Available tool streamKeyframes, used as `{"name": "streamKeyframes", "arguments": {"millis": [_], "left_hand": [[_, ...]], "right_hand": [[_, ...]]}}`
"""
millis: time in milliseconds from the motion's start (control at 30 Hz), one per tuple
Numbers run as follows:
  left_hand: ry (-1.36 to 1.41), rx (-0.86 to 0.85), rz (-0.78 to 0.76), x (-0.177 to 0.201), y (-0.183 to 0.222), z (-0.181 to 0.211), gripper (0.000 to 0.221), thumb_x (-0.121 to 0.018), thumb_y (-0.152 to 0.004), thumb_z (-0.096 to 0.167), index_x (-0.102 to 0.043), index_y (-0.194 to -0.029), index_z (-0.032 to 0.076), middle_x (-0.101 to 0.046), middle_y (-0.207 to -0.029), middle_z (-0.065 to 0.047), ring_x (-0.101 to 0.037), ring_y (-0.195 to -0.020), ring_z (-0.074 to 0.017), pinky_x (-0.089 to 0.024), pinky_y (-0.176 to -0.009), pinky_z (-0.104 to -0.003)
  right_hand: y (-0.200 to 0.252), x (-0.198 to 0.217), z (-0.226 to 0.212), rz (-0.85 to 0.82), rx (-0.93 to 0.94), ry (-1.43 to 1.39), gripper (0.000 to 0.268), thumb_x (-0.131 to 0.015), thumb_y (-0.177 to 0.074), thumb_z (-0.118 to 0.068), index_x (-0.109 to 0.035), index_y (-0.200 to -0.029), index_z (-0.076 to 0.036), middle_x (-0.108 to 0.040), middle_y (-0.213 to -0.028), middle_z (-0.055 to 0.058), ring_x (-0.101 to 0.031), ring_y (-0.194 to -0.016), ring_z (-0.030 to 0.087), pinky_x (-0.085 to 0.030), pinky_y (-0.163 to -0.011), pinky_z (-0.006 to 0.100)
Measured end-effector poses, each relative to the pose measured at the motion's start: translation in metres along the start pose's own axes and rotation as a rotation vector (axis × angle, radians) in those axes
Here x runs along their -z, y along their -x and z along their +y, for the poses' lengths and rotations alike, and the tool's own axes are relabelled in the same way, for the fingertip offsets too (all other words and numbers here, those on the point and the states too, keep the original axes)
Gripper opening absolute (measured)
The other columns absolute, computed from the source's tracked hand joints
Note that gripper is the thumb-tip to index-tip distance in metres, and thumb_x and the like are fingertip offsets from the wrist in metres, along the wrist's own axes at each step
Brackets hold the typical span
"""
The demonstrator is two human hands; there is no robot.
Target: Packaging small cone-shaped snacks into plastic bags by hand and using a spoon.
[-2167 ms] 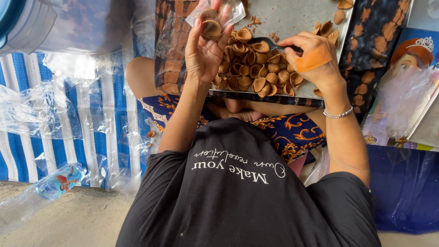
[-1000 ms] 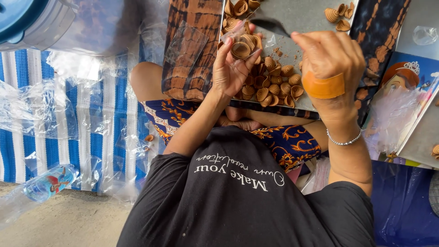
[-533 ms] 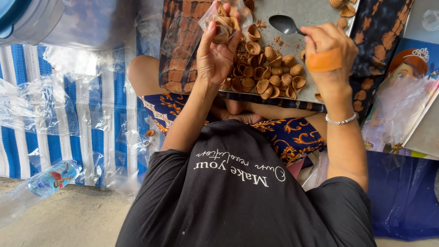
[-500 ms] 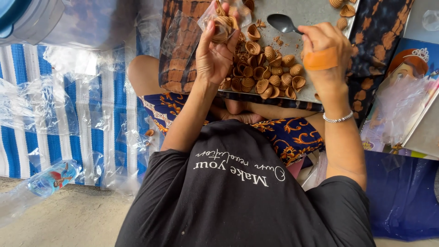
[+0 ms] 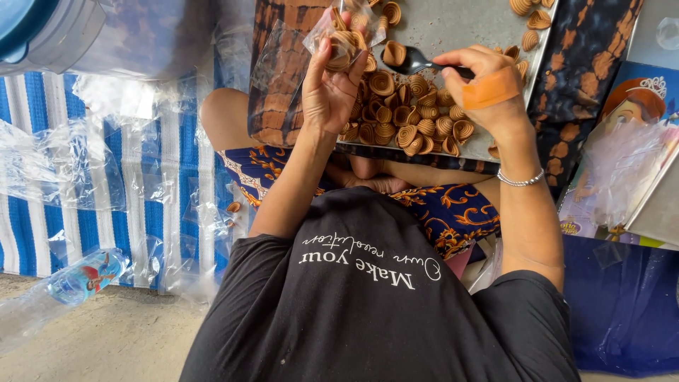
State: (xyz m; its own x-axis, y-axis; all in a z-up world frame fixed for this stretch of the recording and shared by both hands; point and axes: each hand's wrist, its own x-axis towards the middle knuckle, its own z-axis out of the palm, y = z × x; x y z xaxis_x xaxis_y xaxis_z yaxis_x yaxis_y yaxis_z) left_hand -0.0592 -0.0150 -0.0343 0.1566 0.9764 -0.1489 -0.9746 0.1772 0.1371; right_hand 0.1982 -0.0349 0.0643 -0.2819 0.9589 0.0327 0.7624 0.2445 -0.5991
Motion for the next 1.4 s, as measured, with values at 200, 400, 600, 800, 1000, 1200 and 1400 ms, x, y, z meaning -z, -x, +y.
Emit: {"name": "streamKeyframes", "arguments": {"millis": [200, 400, 600, 800, 1000, 1200, 1400], "left_hand": [[-0.073, -0.005, 0.017, -0.005, 0.002, -0.011, 0.060, -0.074, -0.100, 0.012, -0.045, -0.152, 0.007, -0.060, -0.147, -0.016, -0.058, -0.137, -0.0356, -0.061, -0.104, -0.045], [-0.063, 0.053, 0.026, -0.009, 0.004, -0.030, 0.063, -0.074, -0.100, 0.013, -0.041, -0.154, 0.008, -0.059, -0.145, -0.019, -0.061, -0.131, -0.0379, -0.061, -0.102, -0.045], [-0.032, 0.080, -0.047, 0.001, 0.006, -0.043, 0.051, -0.074, -0.104, 0.010, -0.049, -0.149, 0.009, -0.060, -0.142, -0.017, -0.056, -0.134, -0.0321, -0.051, -0.113, -0.052], [0.007, 0.086, 0.012, -0.003, 0.007, -0.043, 0.041, -0.074, -0.101, 0.010, -0.057, -0.138, 0.007, -0.066, -0.131, -0.011, -0.062, -0.124, -0.0262, -0.052, -0.110, -0.054], [-0.112, 0.158, -0.015, -0.019, 0.014, -0.043, 0.065, -0.073, -0.101, 0.015, -0.042, -0.158, 0.013, -0.048, -0.154, -0.014, -0.054, -0.135, -0.0289, -0.057, -0.108, -0.045], [-0.144, 0.180, -0.037, -0.028, 0.020, -0.052, 0.070, -0.077, -0.098, 0.014, -0.040, -0.158, 0.012, -0.054, -0.148, -0.017, -0.061, -0.128, -0.0312, -0.060, -0.104, -0.044], [-0.120, 0.170, -0.123, -0.035, 0.031, -0.056, 0.067, -0.078, -0.099, 0.006, -0.044, -0.156, 0.006, -0.059, -0.144, -0.024, -0.066, -0.123, -0.0334, -0.058, -0.108, -0.046]], "right_hand": [[0.011, 0.049, -0.031, 0.183, 0.167, 0.030, 0.021, -0.068, -0.105, 0.009, -0.082, -0.120, 0.009, -0.073, -0.098, 0.019, -0.059, -0.074, 0.020, -0.044, -0.060, 0.029], [0.005, 0.053, -0.072, 0.343, 0.307, 0.212, 0.020, -0.070, -0.104, 0.016, -0.081, -0.119, 0.010, -0.074, -0.108, 0.020, -0.068, -0.096, 0.033, -0.053, -0.086, 0.041], [0.000, 0.031, -0.073, 0.478, 0.408, 0.523, 0.034, -0.079, -0.099, 0.014, -0.081, -0.122, -0.010, -0.076, -0.104, 0.005, -0.061, -0.080, 0.024, -0.053, -0.070, 0.035], [0.018, 0.036, -0.031, 0.425, 0.201, 0.273, 0.027, -0.065, -0.102, 0.013, -0.078, -0.124, 0.010, -0.073, -0.110, 0.021, -0.069, -0.096, 0.034, -0.055, -0.080, 0.042], [0.034, 0.010, 0.012, 0.184, -0.056, 0.278, 0.025, -0.064, -0.100, 0.000, -0.080, -0.119, -0.004, -0.076, -0.108, 0.011, -0.069, -0.099, 0.030, -0.053, -0.082, 0.042], [0.018, 0.040, -0.063, 0.449, 0.302, 0.180, 0.012, -0.085, -0.101, 0.012, -0.082, -0.111, 0.007, -0.068, -0.116, 0.020, -0.059, -0.108, 0.035, -0.055, -0.089, 0.043], [0.005, 0.037, -0.085, 0.337, 0.389, 0.389, 0.018, -0.099, -0.098, -0.012, -0.085, -0.109, -0.009, -0.067, -0.105, 0.006, -0.053, -0.092, 0.027, -0.047, -0.081, 0.040]]}}
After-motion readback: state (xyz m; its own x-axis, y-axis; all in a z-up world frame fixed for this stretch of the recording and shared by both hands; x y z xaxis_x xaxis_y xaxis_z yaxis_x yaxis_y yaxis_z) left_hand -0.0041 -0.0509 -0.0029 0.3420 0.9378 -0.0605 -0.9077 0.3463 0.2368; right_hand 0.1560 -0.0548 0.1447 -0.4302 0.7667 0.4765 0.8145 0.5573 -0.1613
